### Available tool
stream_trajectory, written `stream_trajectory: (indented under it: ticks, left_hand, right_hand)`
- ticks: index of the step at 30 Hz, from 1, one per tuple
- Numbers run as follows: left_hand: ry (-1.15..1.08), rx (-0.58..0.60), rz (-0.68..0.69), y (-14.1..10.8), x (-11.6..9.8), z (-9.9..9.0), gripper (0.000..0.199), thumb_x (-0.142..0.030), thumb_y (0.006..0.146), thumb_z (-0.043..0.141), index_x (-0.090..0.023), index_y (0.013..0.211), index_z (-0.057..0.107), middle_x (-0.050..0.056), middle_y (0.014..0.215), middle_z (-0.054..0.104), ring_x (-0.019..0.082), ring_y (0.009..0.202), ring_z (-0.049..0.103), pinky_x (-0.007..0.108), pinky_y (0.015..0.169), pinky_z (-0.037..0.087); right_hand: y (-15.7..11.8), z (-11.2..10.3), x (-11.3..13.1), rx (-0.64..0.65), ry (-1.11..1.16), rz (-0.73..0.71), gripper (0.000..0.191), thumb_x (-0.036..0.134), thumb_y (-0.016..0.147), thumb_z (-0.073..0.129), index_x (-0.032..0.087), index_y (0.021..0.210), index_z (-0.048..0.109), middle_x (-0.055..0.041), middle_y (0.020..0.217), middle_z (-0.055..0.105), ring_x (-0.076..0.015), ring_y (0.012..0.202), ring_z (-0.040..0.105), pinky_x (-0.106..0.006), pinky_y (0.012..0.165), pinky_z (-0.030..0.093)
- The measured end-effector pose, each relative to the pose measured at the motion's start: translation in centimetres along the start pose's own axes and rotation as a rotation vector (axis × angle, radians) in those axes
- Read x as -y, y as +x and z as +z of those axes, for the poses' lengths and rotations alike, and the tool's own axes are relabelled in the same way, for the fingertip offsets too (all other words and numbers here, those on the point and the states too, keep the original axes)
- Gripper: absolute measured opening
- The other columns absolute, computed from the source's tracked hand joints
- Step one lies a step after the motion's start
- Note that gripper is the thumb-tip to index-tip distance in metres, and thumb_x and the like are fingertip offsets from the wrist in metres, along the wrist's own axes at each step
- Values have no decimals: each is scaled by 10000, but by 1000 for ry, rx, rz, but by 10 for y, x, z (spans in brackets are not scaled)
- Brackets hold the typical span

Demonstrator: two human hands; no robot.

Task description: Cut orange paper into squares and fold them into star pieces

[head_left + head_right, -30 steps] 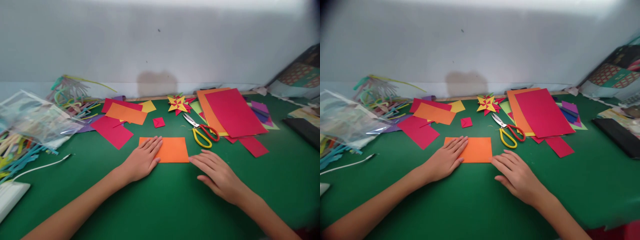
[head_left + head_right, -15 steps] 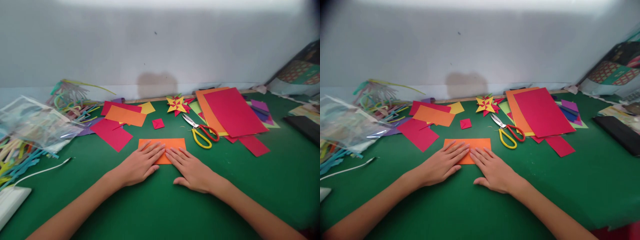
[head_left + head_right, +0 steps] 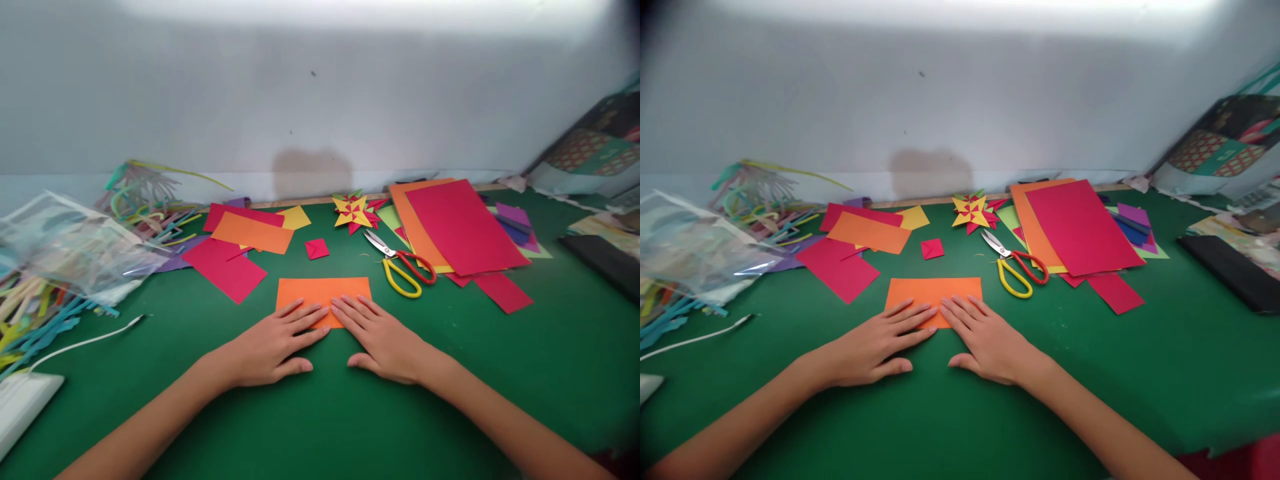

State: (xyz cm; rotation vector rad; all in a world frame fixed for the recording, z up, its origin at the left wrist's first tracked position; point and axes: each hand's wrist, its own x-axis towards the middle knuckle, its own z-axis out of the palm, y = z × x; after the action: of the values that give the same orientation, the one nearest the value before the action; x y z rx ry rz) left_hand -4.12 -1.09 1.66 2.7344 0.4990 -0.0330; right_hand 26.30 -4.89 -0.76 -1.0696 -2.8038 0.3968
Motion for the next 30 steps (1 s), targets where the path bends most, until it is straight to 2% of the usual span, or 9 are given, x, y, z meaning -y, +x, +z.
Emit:
stream_trajectory:
  ticks: [4, 7, 8, 10, 13, 17, 20, 24, 30]
  left_hand:
    - [-96, -114, -77, 4, 2, -7, 399, -373, 1073, 416, -315, 1443, 553, 22, 1587, 484, 228, 1474, 436, 448, 1263, 259]
    - [-28, -324, -326, 25, 9, -13, 342, -294, 1068, 412, -245, 1343, 609, 81, 1378, 653, 233, 1238, 608, 406, 1068, 454]
    - [50, -335, -397, 34, 12, -16, 318, -307, 1049, 457, -226, 1314, 614, 102, 1341, 656, 259, 1188, 615, 425, 1021, 464]
    - [195, -272, -481, 51, 19, -22, 359, -404, 982, 585, -189, 1268, 609, 136, 1261, 649, 316, 1137, 604, 465, 950, 456]
    - [263, -195, -542, 67, 29, -30, 404, -492, 914, 661, -175, 1160, 610, 138, 1175, 631, 332, 1104, 589, 440, 865, 440]
    - [167, -138, -545, 67, 36, -36, 380, -529, 849, 716, -199, 982, 582, 98, 1120, 623, 306, 1062, 581, 385, 789, 414]
    - [59, -133, -587, 64, 38, -38, 420, -532, 799, 751, -207, 975, 551, 77, 1082, 634, 300, 1032, 581, 372, 767, 403]
    - [-81, -73, -605, 63, 40, -40, 461, -526, 779, 751, -224, 1070, 560, 60, 1052, 648, 285, 966, 591, 363, 756, 397]
    - [-113, -39, -495, 62, 44, -41, 328, -439, 771, 754, -211, 895, 552, 59, 1028, 597, 242, 911, 543, 317, 683, 369]
  right_hand:
    - [3, -5, 1, -23, 4, -8, 843, 590, 996, 509, 169, 1646, 175, -135, 1679, 300, -323, 1545, 291, -534, 1236, 294]
    - [16, -17, 7, -56, 8, 36, 616, 509, 1038, 474, 159, 1542, 422, -149, 1561, 504, -330, 1435, 458, -532, 1162, 384]
    - [23, -23, 9, -71, 7, 59, 517, 468, 1052, 463, 149, 1454, 525, -155, 1470, 592, -331, 1360, 529, -524, 1114, 426]
    - [37, -34, 14, -68, 22, 108, 360, 397, 1063, 459, 152, 1226, 666, -142, 1234, 719, -307, 1145, 651, -471, 972, 512]
    - [53, -44, 14, -110, 109, 157, 282, 347, 1064, 464, 197, 1059, 703, -88, 1024, 749, -259, 948, 693, -401, 840, 541]
    - [51, -41, -7, -427, 296, 301, 228, 277, 1058, 469, 241, 1154, 673, -58, 1176, 725, -240, 1131, 650, -386, 974, 512]
    - [42, -30, -30, -617, 340, 438, 248, 263, 1024, 514, 242, 1224, 659, -81, 1271, 691, -265, 1237, 612, -422, 1045, 489]
    - [37, -18, -49, -615, 440, 530, 343, 303, 978, 580, 240, 1312, 624, -103, 1323, 676, -288, 1194, 644, -447, 978, 543]
    - [39, -13, -51, -593, 481, 517, 403, 354, 936, 644, 246, 1324, 626, -114, 1367, 656, -312, 1257, 613, -497, 1048, 509]
